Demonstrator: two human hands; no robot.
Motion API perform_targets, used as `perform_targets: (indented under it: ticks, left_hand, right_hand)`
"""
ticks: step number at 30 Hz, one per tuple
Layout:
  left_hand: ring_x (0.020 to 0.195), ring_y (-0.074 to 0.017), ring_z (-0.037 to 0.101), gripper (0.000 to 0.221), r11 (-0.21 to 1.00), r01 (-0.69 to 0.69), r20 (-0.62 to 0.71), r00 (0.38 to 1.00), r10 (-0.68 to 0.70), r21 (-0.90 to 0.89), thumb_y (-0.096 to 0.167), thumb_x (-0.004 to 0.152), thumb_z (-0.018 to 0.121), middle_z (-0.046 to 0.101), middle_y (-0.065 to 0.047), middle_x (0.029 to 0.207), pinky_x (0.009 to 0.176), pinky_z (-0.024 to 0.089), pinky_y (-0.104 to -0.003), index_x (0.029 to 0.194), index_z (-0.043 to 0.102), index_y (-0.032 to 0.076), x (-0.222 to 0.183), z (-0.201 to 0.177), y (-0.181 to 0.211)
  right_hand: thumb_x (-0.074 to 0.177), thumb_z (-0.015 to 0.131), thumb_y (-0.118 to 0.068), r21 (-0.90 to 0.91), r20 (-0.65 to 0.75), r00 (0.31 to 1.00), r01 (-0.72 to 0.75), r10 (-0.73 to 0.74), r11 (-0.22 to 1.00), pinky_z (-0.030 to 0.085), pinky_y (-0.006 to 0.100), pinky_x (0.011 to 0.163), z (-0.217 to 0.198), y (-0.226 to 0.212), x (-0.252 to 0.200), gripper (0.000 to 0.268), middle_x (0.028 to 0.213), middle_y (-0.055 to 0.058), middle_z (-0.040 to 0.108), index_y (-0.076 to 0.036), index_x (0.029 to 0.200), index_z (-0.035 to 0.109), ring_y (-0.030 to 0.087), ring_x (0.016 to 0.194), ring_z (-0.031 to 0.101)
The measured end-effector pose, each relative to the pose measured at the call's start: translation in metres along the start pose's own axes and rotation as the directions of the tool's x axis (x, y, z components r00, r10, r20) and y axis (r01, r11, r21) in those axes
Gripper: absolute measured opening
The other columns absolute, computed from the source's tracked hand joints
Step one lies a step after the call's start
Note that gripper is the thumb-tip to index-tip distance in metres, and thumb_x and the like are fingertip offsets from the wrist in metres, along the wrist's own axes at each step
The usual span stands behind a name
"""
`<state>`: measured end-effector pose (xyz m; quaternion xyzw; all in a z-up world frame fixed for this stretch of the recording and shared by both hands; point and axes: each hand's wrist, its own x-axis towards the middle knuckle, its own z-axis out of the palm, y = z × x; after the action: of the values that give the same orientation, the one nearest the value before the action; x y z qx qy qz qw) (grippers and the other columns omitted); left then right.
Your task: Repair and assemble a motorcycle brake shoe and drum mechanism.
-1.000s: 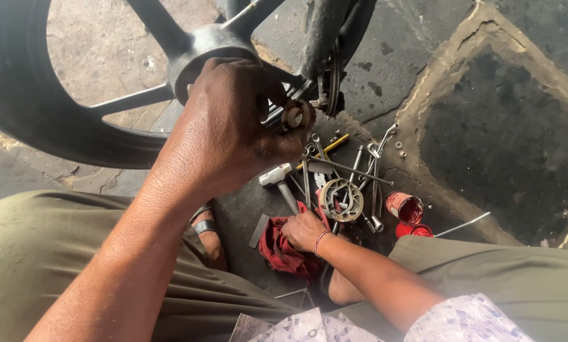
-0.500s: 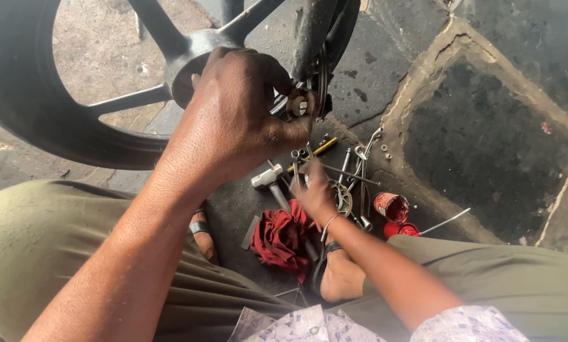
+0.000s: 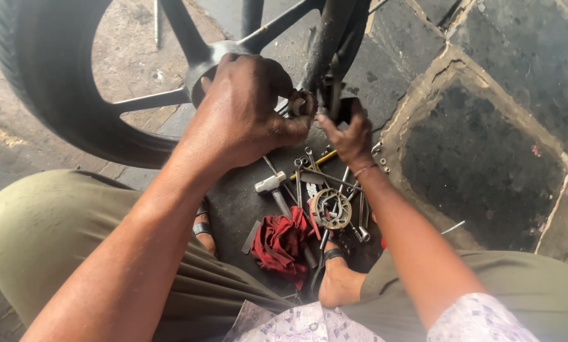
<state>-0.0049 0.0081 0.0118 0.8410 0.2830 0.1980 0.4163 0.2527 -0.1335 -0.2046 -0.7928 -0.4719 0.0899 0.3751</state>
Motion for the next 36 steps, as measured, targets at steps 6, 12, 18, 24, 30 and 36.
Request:
perform_targets:
  ticks: [6, 12, 18, 24, 30, 36]
  left_hand:
    - [0.077, -0.0373, 0.065, 0.033, 0.991, -0.127, 0.005, 0.992, 0.127, -0.032, 0.028, 0.069, 0.084, 0.068, -0.019, 0.072, 0.08, 0.051, -0.055, 0.082, 0.074, -0.001, -0.006, 0.003, -0.004]
    - [0.107, -0.0356, 0.061, 0.051, 0.944, -0.165, 0.073, 0.978, 0.193, -0.287, 0.036, 0.062, 0.09, 0.07, -0.01, 0.096, 0.105, 0.038, -0.061, 0.101, 0.074, 0.008, -0.032, 0.032, 0.021]
    - [0.133, -0.0435, 0.043, 0.058, 0.886, -0.453, -0.106, 0.89, 0.443, -0.097, 0.029, 0.06, 0.092, 0.061, -0.015, 0.118, 0.111, 0.017, -0.075, 0.109, 0.071, 0.006, -0.044, 0.062, 0.041]
    - [0.138, -0.042, 0.039, 0.064, 0.882, -0.47, -0.114, 0.875, 0.47, 0.026, 0.03, 0.061, 0.091, 0.059, -0.011, 0.11, 0.112, 0.006, -0.082, 0.116, 0.067, 0.008, -0.05, 0.072, 0.045]
    - [0.141, -0.0427, 0.035, 0.067, 0.874, -0.47, -0.046, 0.877, 0.479, 0.125, 0.029, 0.061, 0.089, 0.058, -0.011, 0.115, 0.112, -0.001, -0.082, 0.12, 0.068, 0.005, -0.05, 0.082, 0.046]
    - [0.142, -0.0431, 0.033, 0.043, 0.839, -0.519, -0.01, 0.85, 0.527, 0.162, 0.031, 0.079, 0.078, 0.059, -0.008, 0.117, 0.109, -0.006, -0.083, 0.114, 0.072, 0.007, -0.045, 0.087, 0.044]
  right_hand:
    - [0.089, 0.076, -0.038, -0.012, 0.184, 0.982, -0.033, 0.035, 0.999, 0.059, 0.037, 0.078, -0.1, -0.049, -0.028, 0.044, 0.096, 0.016, 0.075, -0.001, 0.111, 0.066, 0.026, 0.085, 0.075]
    - [0.1, 0.066, -0.009, 0.212, 0.039, 0.994, 0.088, -0.098, 0.973, 0.049, 0.039, 0.083, -0.196, -0.015, -0.119, 0.041, 0.127, 0.02, 0.058, -0.01, 0.141, 0.061, 0.029, 0.101, 0.058]
    - [0.092, 0.07, -0.024, 0.89, 0.111, 0.89, -0.288, 0.443, 0.355, 0.047, 0.045, 0.1, -0.183, -0.075, -0.154, 0.047, 0.124, 0.015, 0.065, 0.002, 0.128, 0.054, 0.027, 0.115, 0.061]
    - [0.094, 0.073, -0.022, 0.913, 0.139, 0.925, -0.258, 0.353, 0.315, 0.044, 0.048, 0.106, -0.172, -0.088, -0.147, 0.048, 0.128, 0.017, 0.065, 0.003, 0.132, 0.056, 0.03, 0.121, 0.059]
    - [0.095, 0.076, -0.024, 0.883, 0.19, 0.95, -0.276, 0.247, 0.38, 0.047, 0.044, 0.104, -0.171, -0.103, -0.138, 0.048, 0.122, 0.017, 0.069, 0.006, 0.131, 0.062, 0.028, 0.116, 0.063]
    - [0.095, 0.077, -0.024, 0.887, 0.191, 0.959, -0.26, 0.209, 0.381, 0.048, 0.043, 0.104, -0.17, -0.103, -0.137, 0.047, 0.12, 0.018, 0.071, 0.008, 0.127, 0.063, 0.028, 0.114, 0.065]
